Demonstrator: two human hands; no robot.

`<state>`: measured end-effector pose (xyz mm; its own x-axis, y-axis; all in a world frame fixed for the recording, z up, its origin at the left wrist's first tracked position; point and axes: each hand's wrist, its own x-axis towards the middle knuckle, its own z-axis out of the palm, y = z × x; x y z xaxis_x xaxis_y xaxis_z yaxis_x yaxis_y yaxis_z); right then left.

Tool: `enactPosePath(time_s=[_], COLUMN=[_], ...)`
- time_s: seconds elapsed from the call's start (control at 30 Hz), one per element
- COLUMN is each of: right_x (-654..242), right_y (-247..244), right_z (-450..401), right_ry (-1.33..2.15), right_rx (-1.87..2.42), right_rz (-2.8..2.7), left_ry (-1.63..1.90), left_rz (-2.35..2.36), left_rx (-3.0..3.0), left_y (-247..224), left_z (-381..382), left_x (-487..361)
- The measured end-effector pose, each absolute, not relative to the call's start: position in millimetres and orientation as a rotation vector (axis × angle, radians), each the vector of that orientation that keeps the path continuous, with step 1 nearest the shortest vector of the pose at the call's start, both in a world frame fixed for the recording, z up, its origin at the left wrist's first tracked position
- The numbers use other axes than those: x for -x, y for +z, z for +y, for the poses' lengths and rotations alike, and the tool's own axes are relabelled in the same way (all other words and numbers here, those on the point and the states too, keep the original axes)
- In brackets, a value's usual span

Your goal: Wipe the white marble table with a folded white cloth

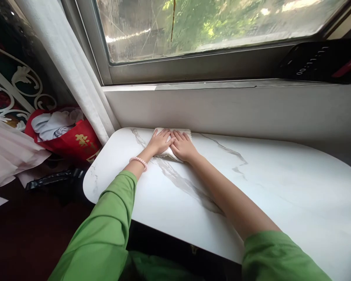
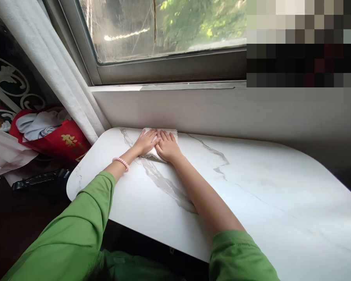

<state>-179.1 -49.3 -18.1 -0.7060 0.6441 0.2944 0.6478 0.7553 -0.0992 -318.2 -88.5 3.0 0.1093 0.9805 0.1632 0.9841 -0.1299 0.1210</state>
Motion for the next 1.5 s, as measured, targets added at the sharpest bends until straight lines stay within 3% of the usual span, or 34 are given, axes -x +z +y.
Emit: enactPosePath(time_s=[0.6,0.77,1.07,1.5], right_x=[63.7,50.2,46.5,81.5], right_y=[-8.9,-7.0,-22.2,-25.0], right_z=[-230.5,-256.8,-228.8,-41.5], right_ry=[0.019,0.084,0.379,0.020], right_rx=[0.721,0.769,1.010,1.214], right_rz=[-2.764,-2.708,-2.545,-2.498], left_ry=[-0.339,-0.361,-0.295,-0.188], left_rz=[-2.016,-1.953,-1.898,-1.949], left_rx=[2.490,2.594,2.698,2.495], left_y=[14.1,19.8,24.1,6.5], left_z=[-283.3,-303.4,-272.1,-77.7], left_x=[219.7,214.0,227.5,222.5])
